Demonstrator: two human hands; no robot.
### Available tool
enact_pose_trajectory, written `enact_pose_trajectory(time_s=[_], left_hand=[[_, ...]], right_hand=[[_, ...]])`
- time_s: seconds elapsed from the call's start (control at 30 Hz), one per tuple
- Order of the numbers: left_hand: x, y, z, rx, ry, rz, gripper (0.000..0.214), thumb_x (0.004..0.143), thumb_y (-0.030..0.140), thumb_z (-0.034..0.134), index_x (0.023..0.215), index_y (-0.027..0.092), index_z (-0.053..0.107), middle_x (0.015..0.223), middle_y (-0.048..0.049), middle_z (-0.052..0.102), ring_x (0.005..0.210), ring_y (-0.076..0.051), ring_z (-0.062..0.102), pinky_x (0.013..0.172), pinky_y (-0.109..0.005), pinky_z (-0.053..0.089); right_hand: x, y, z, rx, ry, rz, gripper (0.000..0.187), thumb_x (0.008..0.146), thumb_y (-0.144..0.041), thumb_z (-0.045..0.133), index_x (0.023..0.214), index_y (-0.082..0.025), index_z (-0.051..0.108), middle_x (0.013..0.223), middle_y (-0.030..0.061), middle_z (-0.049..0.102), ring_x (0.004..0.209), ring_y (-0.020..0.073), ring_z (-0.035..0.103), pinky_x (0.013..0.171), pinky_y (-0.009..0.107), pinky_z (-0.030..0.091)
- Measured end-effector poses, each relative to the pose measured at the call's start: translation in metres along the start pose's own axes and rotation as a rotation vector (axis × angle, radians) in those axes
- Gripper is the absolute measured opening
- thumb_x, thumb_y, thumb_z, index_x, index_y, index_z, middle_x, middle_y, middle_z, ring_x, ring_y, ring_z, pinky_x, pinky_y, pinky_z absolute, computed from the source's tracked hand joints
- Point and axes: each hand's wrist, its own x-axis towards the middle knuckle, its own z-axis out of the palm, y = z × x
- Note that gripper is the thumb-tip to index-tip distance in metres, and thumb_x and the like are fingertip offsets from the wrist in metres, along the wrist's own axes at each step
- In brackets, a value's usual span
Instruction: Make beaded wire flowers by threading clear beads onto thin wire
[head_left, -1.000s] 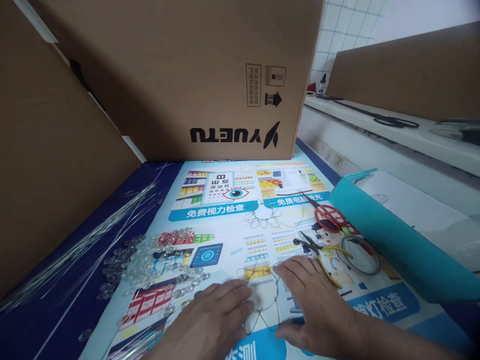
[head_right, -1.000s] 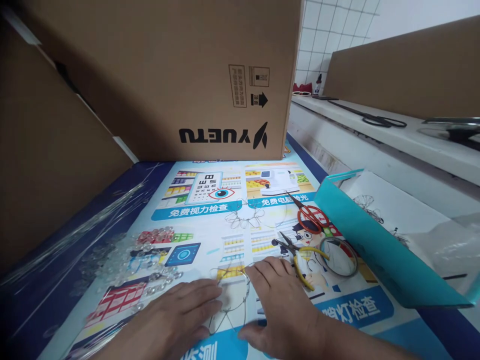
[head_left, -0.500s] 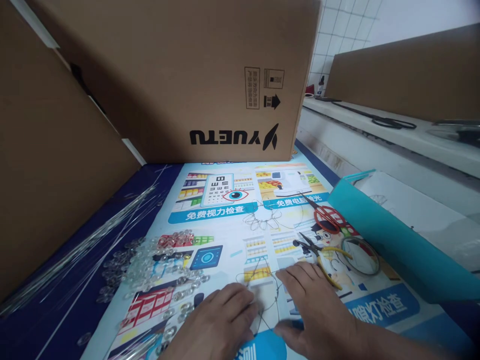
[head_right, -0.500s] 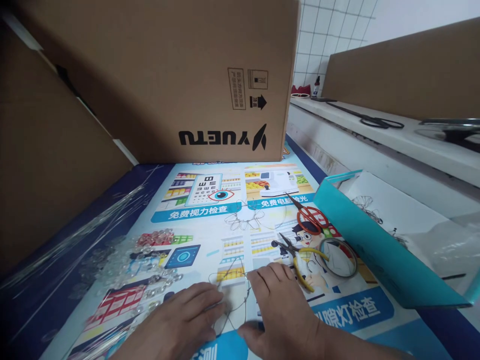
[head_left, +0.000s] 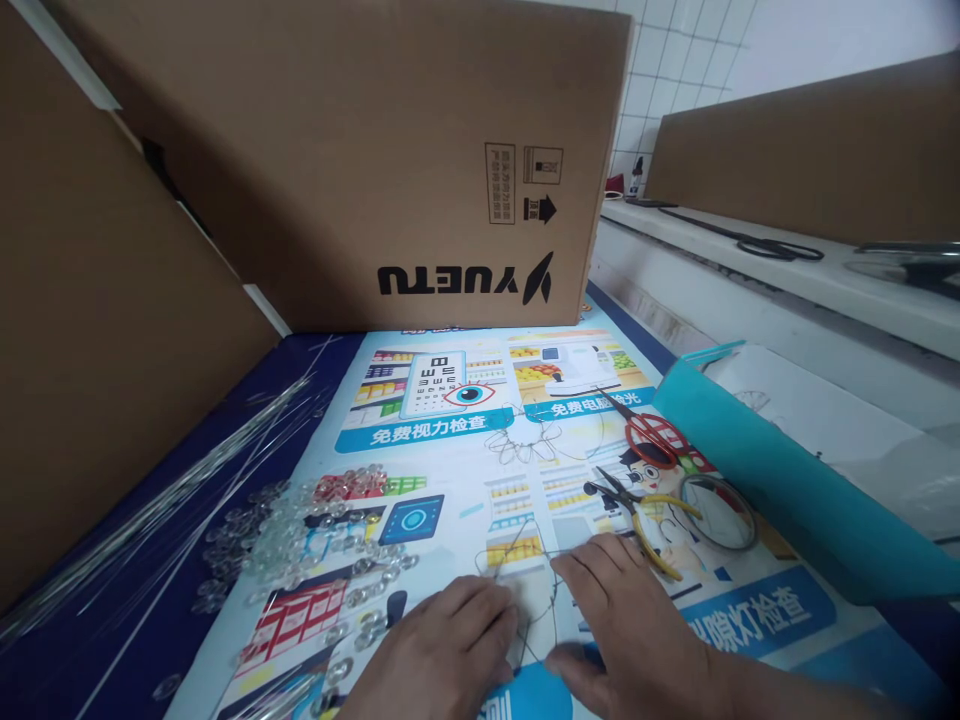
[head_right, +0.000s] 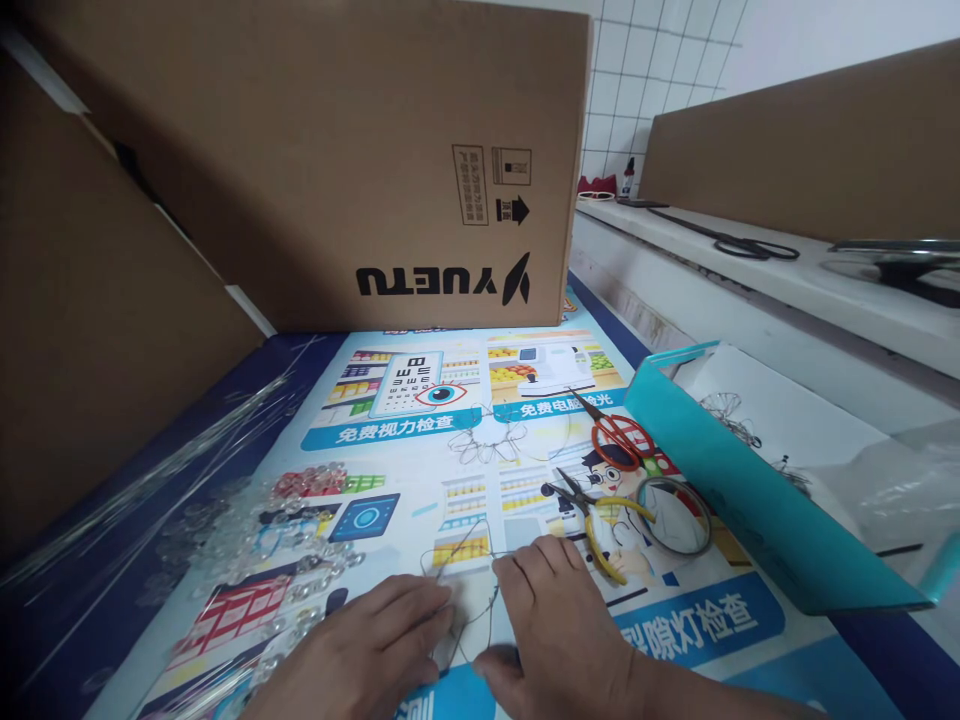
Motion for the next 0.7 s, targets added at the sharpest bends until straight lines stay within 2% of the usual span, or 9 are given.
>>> enact_pose_trajectory(time_s=[0.3, 0.43, 0.53, 0.7], left_hand=[[0.0001, 0.0046, 0.0008, 0.076, -0.04, -0.028, 0.026, 0.086, 0.023, 0.057, 0.112, 0.019, 0.059, 0.113, -0.0027, 0.065, 0.105, -0.024, 0.058, 0.084, -0.036, 0.055], [0.0002, 0.0071, -0.003, 0.071, 0.018, -0.046, 0.023, 0.086, 0.023, 0.058, 0.109, 0.019, 0.061, 0.111, -0.0024, 0.066, 0.102, -0.023, 0.06, 0.086, -0.034, 0.055], [-0.0008, 0.006, -0.0056, 0.06, 0.068, -0.007, 0.023, 0.086, 0.024, 0.056, 0.108, 0.018, 0.062, 0.109, -0.0031, 0.068, 0.099, -0.024, 0.062, 0.081, -0.036, 0.057], [-0.0013, 0.0034, -0.0074, 0.078, 0.067, 0.017, 0.029, 0.086, 0.025, 0.056, 0.114, 0.018, 0.06, 0.113, -0.0043, 0.067, 0.102, -0.025, 0.062, 0.08, -0.039, 0.058]], right_hand=[[-0.001, -0.0019, -0.004, 0.045, -0.054, 0.016, 0.052, 0.073, -0.036, 0.062, 0.119, -0.012, 0.056, 0.111, 0.0137, 0.058, 0.101, 0.0309, 0.045, 0.096, 0.049, 0.031], [-0.0005, -0.0025, -0.0072, 0.082, -0.088, 0.038, 0.052, 0.074, -0.035, 0.06, 0.121, -0.013, 0.054, 0.113, 0.0127, 0.056, 0.104, 0.0298, 0.043, 0.097, 0.047, 0.029], [-0.0004, -0.002, -0.0076, 0.109, -0.084, 0.04, 0.051, 0.074, -0.034, 0.059, 0.121, -0.014, 0.053, 0.113, 0.0114, 0.055, 0.103, 0.0287, 0.042, 0.096, 0.046, 0.03], [-0.0007, -0.0007, -0.0063, 0.105, -0.074, 0.019, 0.051, 0.075, -0.033, 0.059, 0.122, -0.014, 0.052, 0.113, 0.0112, 0.054, 0.103, 0.0287, 0.041, 0.096, 0.047, 0.029]])
